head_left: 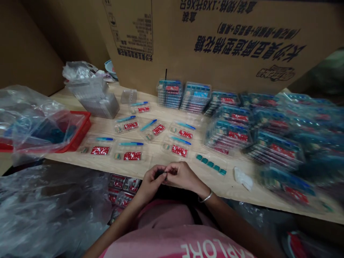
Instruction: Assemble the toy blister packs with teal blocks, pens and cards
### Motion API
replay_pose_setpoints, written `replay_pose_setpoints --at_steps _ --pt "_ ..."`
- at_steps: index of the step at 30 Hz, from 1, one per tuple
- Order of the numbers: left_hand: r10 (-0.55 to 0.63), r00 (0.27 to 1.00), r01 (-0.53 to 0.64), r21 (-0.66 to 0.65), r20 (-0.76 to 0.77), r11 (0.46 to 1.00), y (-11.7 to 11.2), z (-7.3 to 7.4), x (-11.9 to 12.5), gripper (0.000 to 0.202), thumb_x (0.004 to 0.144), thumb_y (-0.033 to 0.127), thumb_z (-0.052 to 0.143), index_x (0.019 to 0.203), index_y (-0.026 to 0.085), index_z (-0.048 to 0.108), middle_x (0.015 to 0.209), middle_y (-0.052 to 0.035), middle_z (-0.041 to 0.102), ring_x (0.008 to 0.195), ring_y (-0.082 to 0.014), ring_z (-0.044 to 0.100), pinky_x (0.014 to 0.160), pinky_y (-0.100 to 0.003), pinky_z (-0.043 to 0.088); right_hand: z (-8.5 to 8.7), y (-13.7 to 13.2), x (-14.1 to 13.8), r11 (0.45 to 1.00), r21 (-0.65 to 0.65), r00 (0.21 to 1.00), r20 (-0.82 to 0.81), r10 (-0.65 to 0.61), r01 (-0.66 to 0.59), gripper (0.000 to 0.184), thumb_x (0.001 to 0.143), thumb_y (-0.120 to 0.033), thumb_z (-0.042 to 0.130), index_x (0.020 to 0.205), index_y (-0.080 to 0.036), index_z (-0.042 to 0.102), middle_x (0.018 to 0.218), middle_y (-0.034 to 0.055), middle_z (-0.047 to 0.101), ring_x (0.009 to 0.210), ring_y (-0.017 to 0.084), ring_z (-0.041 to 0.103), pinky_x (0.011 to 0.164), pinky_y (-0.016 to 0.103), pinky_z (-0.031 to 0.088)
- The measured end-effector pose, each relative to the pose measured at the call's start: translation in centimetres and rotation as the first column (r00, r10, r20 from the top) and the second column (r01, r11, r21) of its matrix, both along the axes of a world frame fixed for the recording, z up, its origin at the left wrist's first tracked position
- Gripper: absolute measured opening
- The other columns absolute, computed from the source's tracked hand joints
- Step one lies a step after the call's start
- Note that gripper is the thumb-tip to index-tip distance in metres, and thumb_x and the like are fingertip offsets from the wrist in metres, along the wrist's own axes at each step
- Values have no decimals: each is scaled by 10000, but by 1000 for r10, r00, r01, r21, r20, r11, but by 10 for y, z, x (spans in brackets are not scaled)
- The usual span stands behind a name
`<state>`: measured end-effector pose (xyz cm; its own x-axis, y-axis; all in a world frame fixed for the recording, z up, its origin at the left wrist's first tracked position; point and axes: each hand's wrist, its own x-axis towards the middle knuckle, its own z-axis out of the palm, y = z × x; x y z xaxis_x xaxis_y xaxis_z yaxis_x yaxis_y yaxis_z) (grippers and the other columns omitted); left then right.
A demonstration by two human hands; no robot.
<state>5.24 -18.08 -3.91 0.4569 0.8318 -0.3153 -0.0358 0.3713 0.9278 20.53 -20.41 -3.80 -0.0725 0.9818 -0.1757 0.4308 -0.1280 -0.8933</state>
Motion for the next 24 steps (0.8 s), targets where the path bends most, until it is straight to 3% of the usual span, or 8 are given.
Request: replay_pose_setpoints --at_steps 2,4,6,10,14,18,21,24 --pt "7 998 0 118 -55 993 1 5 -2 209 610 204 713 817 175 701 813 -33 682 805 -186 579 743 -257 423 -4 1 1 999 -28 995 -99 -27 24 91 665 -148 588 700 -152 673 586 -34 608 522 89 499 499 189 356" --pt "38 994 -21 159 -107 987 1 7 -4 206 583 145 698 785 185 703 760 -17 683 760 -172 579 722 -250 422 -6 2 1 999 -19 986 -159 -43 40 86 661 -157 591 707 -149 664 595 -35 603 532 85 492 510 189 358" --pt "69 993 -63 62 -99 996 2 6 -4 155 595 174 696 748 183 684 617 9 636 604 -133 544 595 -228 397 -6 1 0 999 -7 971 -234 -44 44 60 683 -203 609 704 -154 637 602 -37 589 546 86 489 520 191 364" --pt "99 994 -85 -235 47 968 2 0 -4 249 591 313 751 749 163 631 517 36 558 446 -71 476 438 -174 278 -7 -5 -4 997 -22 914 -399 -77 74 233 731 -390 655 753 -168 589 663 -28 584 606 103 518 572 214 415" --pt "122 990 -104 -206 77 973 0 -4 -2 379 525 398 810 648 172 532 450 60 522 382 -53 441 398 -161 230 -13 -15 -9 990 -50 876 -462 -140 131 321 703 -464 698 803 -178 593 720 -15 593 660 115 536 622 232 435" --pt "19 996 -4 -176 82 984 2 -1 -1 404 525 418 813 599 165 507 478 44 553 375 -42 419 411 -170 257 -17 -17 0 984 -64 826 -535 -176 168 360 661 -493 728 777 -188 576 701 -17 579 628 114 530 602 235 439" --pt "-17 996 35 -221 85 975 9 0 -5 357 522 359 815 633 160 541 518 37 568 407 -44 438 421 -168 263 -18 -11 23 966 -12 848 -475 -233 258 375 671 -527 704 771 -195 562 693 -12 584 605 121 538 588 247 452" --pt "87 995 -72 -246 51 967 18 -6 -8 324 530 345 793 629 157 548 514 37 555 414 -48 442 409 -168 239 -20 -8 44 957 151 960 -175 -219 246 282 738 -450 670 783 -186 580 701 0 605 628 131 555 598 251 451"
